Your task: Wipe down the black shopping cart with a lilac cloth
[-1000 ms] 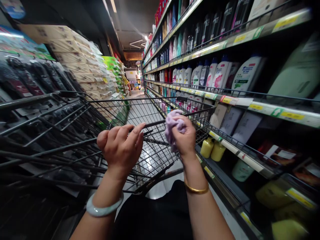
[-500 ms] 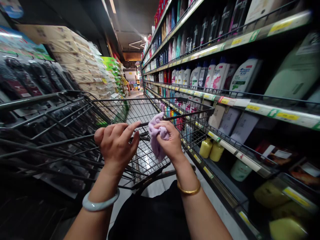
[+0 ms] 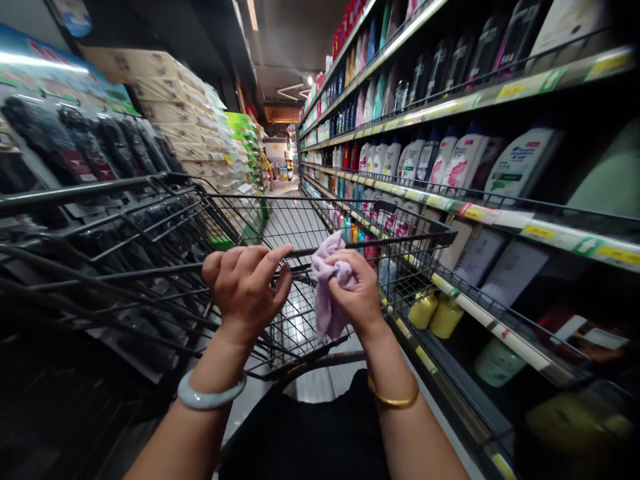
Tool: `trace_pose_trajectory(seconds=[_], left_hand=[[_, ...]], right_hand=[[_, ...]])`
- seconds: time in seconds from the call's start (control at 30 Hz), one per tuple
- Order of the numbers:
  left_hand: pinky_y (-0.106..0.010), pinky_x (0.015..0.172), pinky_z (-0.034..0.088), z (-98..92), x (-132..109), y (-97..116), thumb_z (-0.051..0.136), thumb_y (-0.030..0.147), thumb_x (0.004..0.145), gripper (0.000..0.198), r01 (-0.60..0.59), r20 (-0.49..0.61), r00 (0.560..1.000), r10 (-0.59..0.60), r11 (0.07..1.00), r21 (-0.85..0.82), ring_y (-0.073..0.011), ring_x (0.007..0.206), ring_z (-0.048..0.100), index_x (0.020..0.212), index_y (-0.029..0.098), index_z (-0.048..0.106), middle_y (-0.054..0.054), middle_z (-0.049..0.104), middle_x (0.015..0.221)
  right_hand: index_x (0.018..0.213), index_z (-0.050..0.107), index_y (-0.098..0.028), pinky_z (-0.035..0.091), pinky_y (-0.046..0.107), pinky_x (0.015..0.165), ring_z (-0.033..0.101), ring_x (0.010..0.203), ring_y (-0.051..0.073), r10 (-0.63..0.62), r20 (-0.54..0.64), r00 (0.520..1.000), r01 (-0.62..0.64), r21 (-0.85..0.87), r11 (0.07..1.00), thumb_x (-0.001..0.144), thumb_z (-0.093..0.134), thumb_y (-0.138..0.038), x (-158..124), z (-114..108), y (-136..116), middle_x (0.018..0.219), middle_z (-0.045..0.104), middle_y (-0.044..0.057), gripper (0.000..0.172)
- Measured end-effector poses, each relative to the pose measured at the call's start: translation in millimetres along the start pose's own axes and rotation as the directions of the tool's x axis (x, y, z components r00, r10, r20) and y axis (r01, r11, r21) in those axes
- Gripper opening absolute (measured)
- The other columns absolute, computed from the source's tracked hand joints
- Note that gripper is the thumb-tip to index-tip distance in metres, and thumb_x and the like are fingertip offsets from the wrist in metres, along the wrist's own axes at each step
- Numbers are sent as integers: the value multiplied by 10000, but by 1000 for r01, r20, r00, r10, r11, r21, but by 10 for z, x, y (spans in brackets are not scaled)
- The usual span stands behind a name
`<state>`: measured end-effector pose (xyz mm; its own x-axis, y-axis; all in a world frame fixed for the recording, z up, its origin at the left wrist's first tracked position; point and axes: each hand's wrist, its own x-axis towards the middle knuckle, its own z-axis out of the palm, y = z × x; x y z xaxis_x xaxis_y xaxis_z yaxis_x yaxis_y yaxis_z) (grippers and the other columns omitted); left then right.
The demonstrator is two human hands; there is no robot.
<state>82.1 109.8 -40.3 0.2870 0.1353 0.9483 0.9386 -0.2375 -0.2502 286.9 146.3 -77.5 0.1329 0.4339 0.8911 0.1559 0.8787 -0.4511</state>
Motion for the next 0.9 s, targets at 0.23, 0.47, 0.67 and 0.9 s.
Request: trace_pose_trajectory(seconds=[0.23,0.47,0.67,0.9], left_hand=[[-453,985,349,-10,-6,-24,753,270,919,270,15,2,1000,-15,1000,-20,-252,941,622,1187,299,771,-19,748,936],[-455,981,345,30,-10,-35,743,275,915,284,15,3,1000,-15,1000,-14,-254,946,629,1196,304,769,-18,753,938],[-455,995,325,81,-15,-47,701,355,961,235,39,-14,999,-40,999,-26,-247,943,624,1170,297,790,-18,758,927],[-446,989,299,168,26,-78,582,377,1038,254,117,44,992,-115,992,-47,-239,924,610,1098,283,810,-18,781,921]], right_hand=[[960,721,-241,568,385,986,712,997,212,137,-285,949,-169,-91,981,806,659,-152,-40,-15,87,1000,752,23,189],[960,742,-257,581,358,930,722,971,211,56,2,998,-56,-88,995,807,667,-142,-82,98,-42,982,771,18,206],[931,725,-237,555,332,874,708,923,195,237,-198,951,-256,-80,963,804,682,-176,-81,6,103,975,747,13,148],[918,726,-238,562,341,913,719,959,204,149,13,989,-148,-93,985,800,654,-134,-136,232,23,954,766,19,173]])
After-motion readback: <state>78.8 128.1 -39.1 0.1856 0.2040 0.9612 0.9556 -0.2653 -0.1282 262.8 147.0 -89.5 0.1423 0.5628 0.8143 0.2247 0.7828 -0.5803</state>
